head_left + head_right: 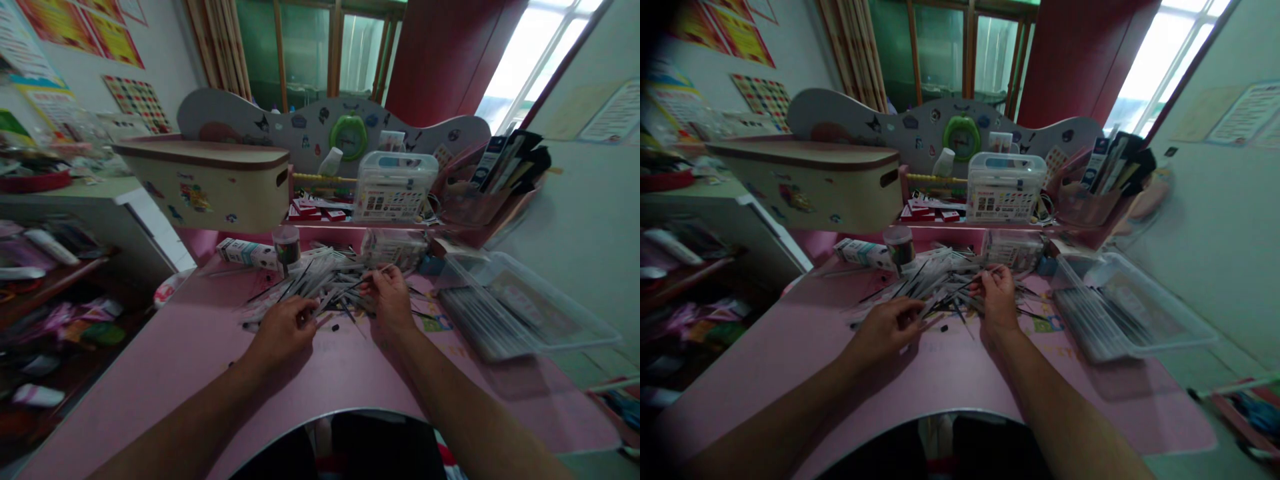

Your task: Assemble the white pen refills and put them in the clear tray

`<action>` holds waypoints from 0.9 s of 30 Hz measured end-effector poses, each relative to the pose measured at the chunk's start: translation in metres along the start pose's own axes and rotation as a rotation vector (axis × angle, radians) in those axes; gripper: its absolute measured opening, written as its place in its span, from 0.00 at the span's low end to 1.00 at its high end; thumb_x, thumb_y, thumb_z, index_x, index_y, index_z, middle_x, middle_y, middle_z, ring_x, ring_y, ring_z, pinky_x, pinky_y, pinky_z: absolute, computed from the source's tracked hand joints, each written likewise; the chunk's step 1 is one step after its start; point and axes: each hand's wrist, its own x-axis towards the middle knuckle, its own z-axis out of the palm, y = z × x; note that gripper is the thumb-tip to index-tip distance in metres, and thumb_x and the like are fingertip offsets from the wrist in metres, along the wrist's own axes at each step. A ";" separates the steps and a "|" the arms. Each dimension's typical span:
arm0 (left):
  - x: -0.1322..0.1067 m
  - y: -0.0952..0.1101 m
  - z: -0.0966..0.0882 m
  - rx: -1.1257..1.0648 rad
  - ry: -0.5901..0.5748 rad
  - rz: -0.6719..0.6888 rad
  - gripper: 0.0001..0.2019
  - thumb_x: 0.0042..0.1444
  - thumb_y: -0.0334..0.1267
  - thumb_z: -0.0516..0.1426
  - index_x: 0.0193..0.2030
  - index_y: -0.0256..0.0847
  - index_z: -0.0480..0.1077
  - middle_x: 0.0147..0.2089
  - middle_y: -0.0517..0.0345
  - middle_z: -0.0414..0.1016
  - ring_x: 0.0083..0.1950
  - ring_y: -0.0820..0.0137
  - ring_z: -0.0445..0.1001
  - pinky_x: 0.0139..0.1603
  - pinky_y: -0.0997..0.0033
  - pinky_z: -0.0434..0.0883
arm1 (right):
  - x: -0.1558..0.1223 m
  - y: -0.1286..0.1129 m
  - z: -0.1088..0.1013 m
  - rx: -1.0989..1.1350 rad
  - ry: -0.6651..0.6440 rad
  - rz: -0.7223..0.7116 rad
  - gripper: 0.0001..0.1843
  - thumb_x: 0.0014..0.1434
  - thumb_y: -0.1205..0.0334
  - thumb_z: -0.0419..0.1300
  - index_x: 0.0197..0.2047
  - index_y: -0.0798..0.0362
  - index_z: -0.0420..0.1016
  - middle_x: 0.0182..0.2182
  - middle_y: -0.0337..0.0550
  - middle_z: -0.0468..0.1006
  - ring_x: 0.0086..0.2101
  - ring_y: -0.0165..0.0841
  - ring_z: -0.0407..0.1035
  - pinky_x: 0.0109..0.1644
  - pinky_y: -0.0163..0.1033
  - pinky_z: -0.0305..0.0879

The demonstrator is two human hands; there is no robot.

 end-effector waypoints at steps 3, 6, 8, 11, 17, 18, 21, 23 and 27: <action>-0.001 0.001 0.001 -0.046 0.014 0.038 0.13 0.52 0.30 0.59 0.43 0.36 0.81 0.36 0.51 0.78 0.35 0.65 0.73 0.38 0.67 0.66 | 0.001 0.000 0.000 0.040 0.039 -0.003 0.23 0.51 0.58 0.68 0.45 0.48 0.61 0.27 0.31 0.78 0.23 0.28 0.73 0.24 0.31 0.72; -0.003 0.002 0.004 -0.067 0.031 0.048 0.12 0.53 0.31 0.58 0.42 0.37 0.81 0.36 0.52 0.77 0.36 0.65 0.73 0.38 0.67 0.66 | -0.001 -0.002 0.002 0.051 0.031 -0.005 0.27 0.50 0.59 0.68 0.48 0.48 0.60 0.27 0.30 0.78 0.22 0.29 0.73 0.24 0.32 0.72; -0.004 0.002 0.004 -0.072 0.019 0.048 0.12 0.53 0.31 0.58 0.42 0.38 0.81 0.36 0.52 0.77 0.37 0.65 0.73 0.39 0.67 0.66 | -0.001 -0.003 0.002 0.050 0.020 -0.006 0.28 0.49 0.59 0.68 0.50 0.48 0.59 0.27 0.30 0.78 0.22 0.28 0.73 0.25 0.32 0.73; -0.003 0.001 0.004 -0.071 0.012 0.054 0.12 0.53 0.30 0.58 0.42 0.38 0.82 0.35 0.52 0.76 0.36 0.65 0.72 0.39 0.66 0.65 | -0.002 -0.004 0.003 0.052 0.025 -0.014 0.29 0.50 0.59 0.68 0.51 0.48 0.58 0.27 0.30 0.78 0.23 0.29 0.73 0.26 0.32 0.73; -0.002 -0.002 0.005 -0.061 -0.008 0.062 0.13 0.52 0.29 0.57 0.42 0.38 0.81 0.35 0.53 0.75 0.37 0.65 0.71 0.39 0.67 0.65 | -0.001 -0.002 0.001 0.038 0.054 -0.027 0.29 0.51 0.59 0.68 0.51 0.47 0.58 0.28 0.29 0.78 0.24 0.28 0.74 0.27 0.33 0.74; -0.002 -0.002 0.005 -0.060 -0.008 0.064 0.14 0.52 0.28 0.57 0.42 0.39 0.81 0.35 0.53 0.75 0.37 0.65 0.71 0.39 0.67 0.65 | -0.001 -0.002 0.001 0.035 0.053 -0.028 0.29 0.51 0.59 0.68 0.51 0.47 0.58 0.28 0.29 0.78 0.24 0.28 0.74 0.27 0.33 0.74; -0.003 0.000 0.005 -0.060 0.003 0.069 0.14 0.52 0.27 0.56 0.41 0.39 0.81 0.36 0.52 0.75 0.37 0.65 0.71 0.39 0.67 0.65 | -0.003 -0.003 0.002 0.021 0.031 -0.026 0.29 0.51 0.59 0.68 0.51 0.47 0.58 0.28 0.30 0.78 0.24 0.28 0.74 0.27 0.33 0.74; -0.005 0.003 0.004 -0.055 0.001 0.067 0.13 0.52 0.27 0.55 0.39 0.38 0.80 0.35 0.52 0.75 0.37 0.66 0.70 0.39 0.67 0.64 | -0.005 -0.005 0.003 0.009 -0.005 -0.024 0.28 0.51 0.59 0.69 0.51 0.47 0.59 0.29 0.31 0.79 0.24 0.29 0.74 0.27 0.33 0.75; -0.005 0.003 0.004 -0.045 -0.003 0.064 0.11 0.51 0.28 0.55 0.36 0.39 0.78 0.33 0.55 0.73 0.34 0.67 0.68 0.35 0.68 0.62 | -0.009 -0.007 0.005 0.001 -0.072 0.003 0.26 0.54 0.55 0.68 0.51 0.46 0.61 0.27 0.30 0.78 0.25 0.31 0.76 0.26 0.33 0.74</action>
